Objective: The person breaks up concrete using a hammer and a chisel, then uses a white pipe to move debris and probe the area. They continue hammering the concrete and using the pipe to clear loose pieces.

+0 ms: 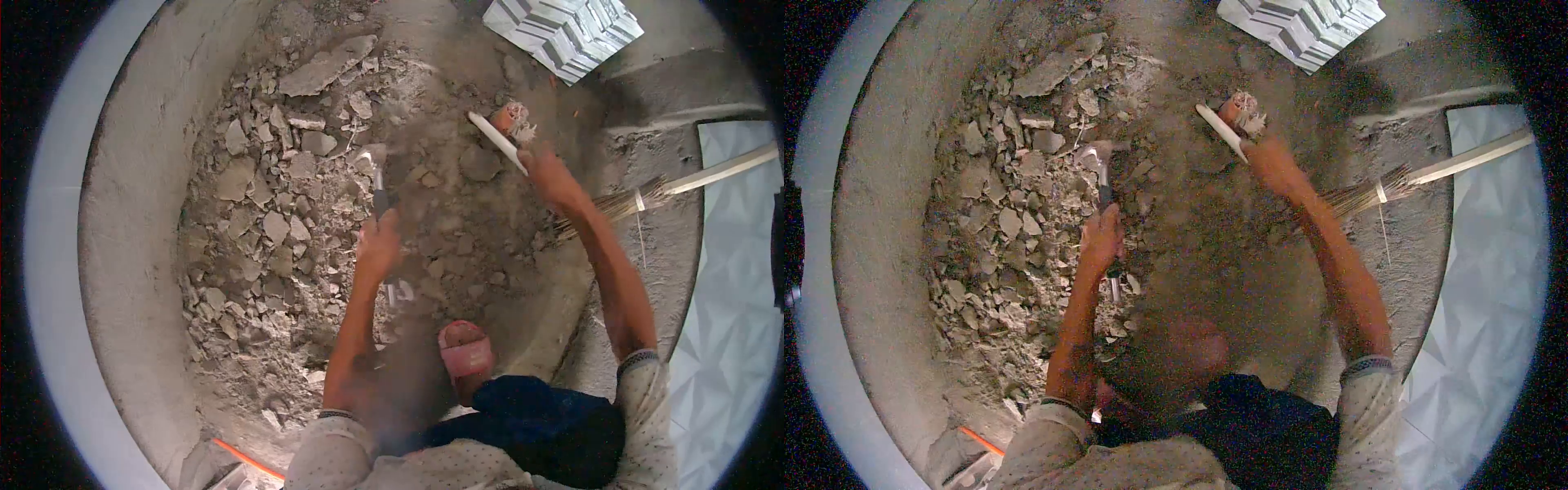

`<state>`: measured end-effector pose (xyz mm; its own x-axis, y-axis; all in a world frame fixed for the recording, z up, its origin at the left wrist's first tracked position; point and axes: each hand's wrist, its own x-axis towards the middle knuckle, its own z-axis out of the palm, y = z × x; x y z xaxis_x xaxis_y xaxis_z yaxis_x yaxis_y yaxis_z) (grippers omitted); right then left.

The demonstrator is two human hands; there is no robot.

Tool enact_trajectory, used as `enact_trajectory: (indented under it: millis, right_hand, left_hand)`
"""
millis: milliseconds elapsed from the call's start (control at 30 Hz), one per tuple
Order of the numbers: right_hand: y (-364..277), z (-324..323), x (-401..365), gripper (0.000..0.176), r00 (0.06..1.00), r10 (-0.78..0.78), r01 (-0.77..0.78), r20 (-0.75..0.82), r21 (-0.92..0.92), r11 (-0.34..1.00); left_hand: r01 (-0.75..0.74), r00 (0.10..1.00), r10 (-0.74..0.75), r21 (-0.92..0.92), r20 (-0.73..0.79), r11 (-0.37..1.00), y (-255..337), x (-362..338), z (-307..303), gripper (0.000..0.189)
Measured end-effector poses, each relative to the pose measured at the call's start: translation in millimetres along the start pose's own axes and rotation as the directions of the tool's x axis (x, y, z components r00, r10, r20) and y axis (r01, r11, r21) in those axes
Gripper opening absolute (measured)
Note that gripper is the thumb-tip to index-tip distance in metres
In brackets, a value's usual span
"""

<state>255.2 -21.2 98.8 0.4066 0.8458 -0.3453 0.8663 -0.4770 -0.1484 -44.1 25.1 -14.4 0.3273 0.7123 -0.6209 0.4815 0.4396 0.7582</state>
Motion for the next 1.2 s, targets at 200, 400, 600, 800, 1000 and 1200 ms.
enact_trajectory:
  millis: [200, 400, 600, 800, 1000, 1200]
  right_hand:
    - [4.1, 19.2, 3.7, 0.043, 0.978, 0.024, 0.009, -0.207, 0.157, 0.987]
    - [-1.4, 68.2, -9.6, 0.046, 0.957, -0.042, 0.084, -0.286, 0.137, 0.987]
    - [4.0, 81.9, -72.2, 0.028, 0.988, -0.098, 0.1, -0.118, 0.014, 0.995]
    - [-10.2, 55.0, -9.1, 0.026, 0.976, 0.184, -0.131, -0.117, 0.361, 0.923]
    - [-20.7, 59.1, -24.0, 0.044, 0.998, -0.067, 0.055, 0.014, 0.412, 0.91]
    - [-42.7, 18.9, 26.5, 0.043, 0.987, -0.096, 0.103, -0.132, 0.05, 0.993]
  left_hand:
    - [-0.539, 0.698, 0.7, 0.534, -0.151, 0.652, -60.6, 14.2, 5.9, 0.04]
    - [0.053, 0.999, -0.052, -0.094, 0.013, 0.994, -6.5, -7.0, -13.2, 0.039]
    - [-0.021, 0.999, 0.022, 0.018, -0.032, 1.0, -36.4, 8.5, -7.7, 0.039]
    - [-0.093, 0.995, 0.099, -0.131, 0.034, 0.987, -12.6, -5.7, -8.1, 0.037]
    - [0.025, 1.0, -0.025, -0.094, 0.008, 0.995, -2.6, -11.7, -14.1, 0.037]
    - [0.056, 0.991, -0.013, -0.322, 0.133, 0.945, -4.3, -12.4, -11.6, 0.016]
